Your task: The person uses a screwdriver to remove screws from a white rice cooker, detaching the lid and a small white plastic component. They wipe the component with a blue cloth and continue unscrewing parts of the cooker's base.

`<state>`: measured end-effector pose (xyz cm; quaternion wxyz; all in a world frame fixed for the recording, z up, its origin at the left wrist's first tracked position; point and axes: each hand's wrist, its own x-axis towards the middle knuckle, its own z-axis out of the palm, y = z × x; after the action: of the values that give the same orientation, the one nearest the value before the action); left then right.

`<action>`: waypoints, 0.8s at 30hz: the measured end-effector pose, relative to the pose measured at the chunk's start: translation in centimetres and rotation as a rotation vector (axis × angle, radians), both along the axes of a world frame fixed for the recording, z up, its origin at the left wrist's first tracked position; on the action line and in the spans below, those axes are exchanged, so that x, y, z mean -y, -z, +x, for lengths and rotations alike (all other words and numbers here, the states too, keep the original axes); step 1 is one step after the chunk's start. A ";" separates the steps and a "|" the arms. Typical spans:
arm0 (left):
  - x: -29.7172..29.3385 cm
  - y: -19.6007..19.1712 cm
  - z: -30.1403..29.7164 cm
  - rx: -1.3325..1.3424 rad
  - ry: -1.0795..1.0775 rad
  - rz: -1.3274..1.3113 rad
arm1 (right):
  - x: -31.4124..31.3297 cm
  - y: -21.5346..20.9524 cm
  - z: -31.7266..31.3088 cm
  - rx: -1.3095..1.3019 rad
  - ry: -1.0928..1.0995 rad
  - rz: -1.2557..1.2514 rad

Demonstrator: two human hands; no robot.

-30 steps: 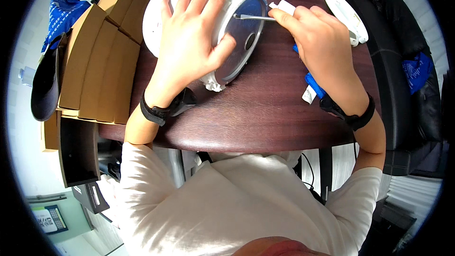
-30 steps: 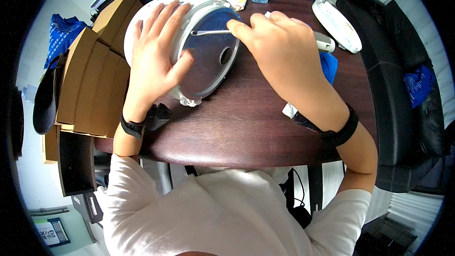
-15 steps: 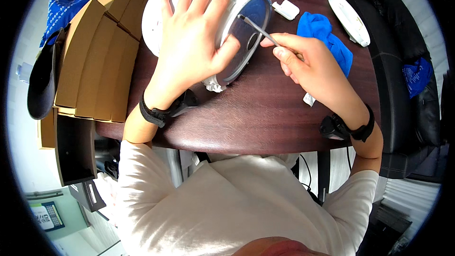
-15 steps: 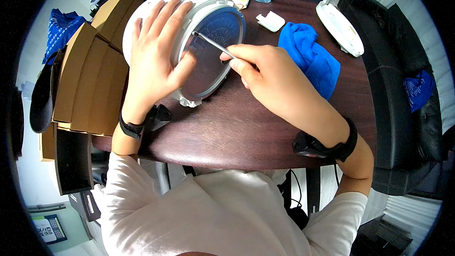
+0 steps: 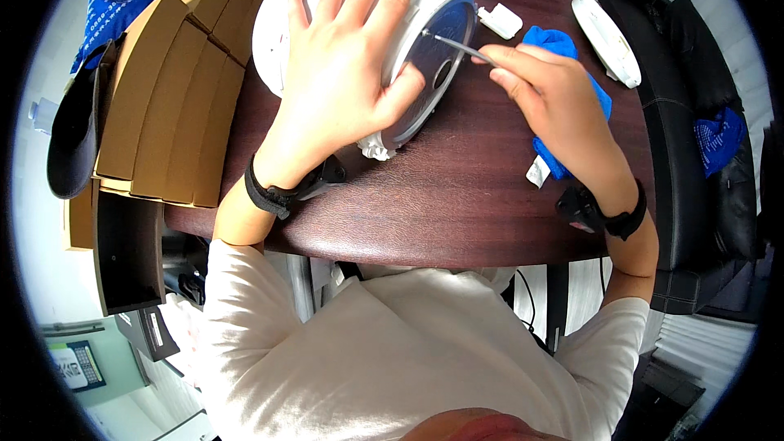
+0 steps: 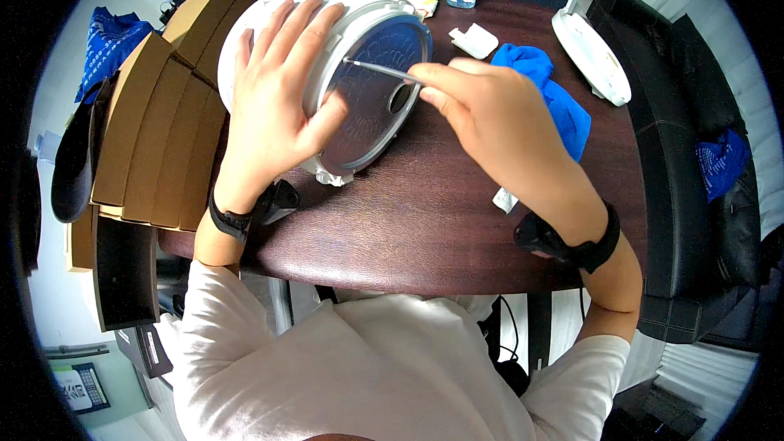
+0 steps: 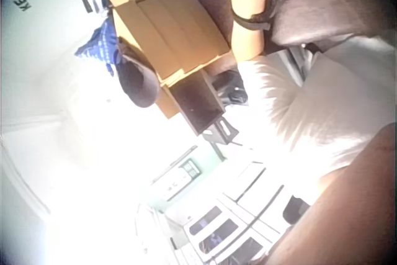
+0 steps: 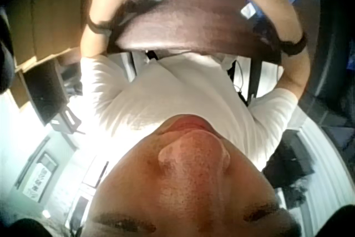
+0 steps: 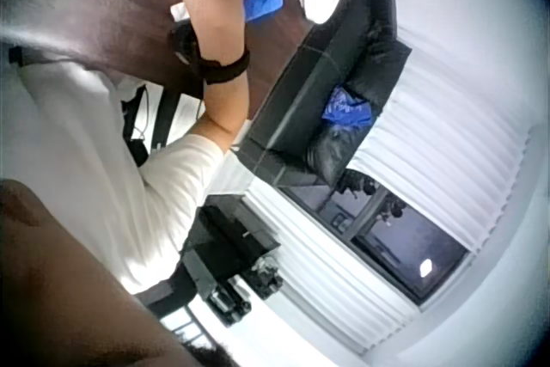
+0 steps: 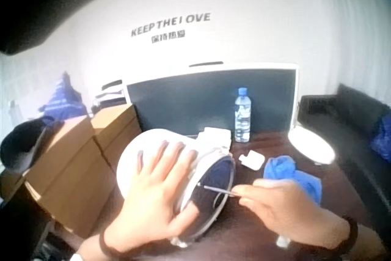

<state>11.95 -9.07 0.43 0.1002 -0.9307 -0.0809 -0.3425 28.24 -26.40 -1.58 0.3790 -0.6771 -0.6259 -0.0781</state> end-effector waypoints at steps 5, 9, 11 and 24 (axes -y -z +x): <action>0.2 0.0 0.1 0.001 0.016 -0.009 | 0.4 -0.1 -1.4 -0.162 0.045 -0.104; 0.1 -0.1 0.0 0.000 0.020 -0.014 | 0.2 -2.2 -0.7 0.648 0.296 0.031; 0.0 -0.1 0.0 0.000 0.023 -0.004 | 0.1 -3.0 -0.3 0.819 0.334 0.082; 0.2 0.0 0.0 0.006 -0.016 -0.028 | 1.3 -1.3 -2.3 -0.866 -0.089 -0.313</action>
<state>11.91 -9.24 0.44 0.0895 -0.9303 -0.0934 -0.3431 25.97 -27.72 -0.33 0.5017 -0.6689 -0.4429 0.3237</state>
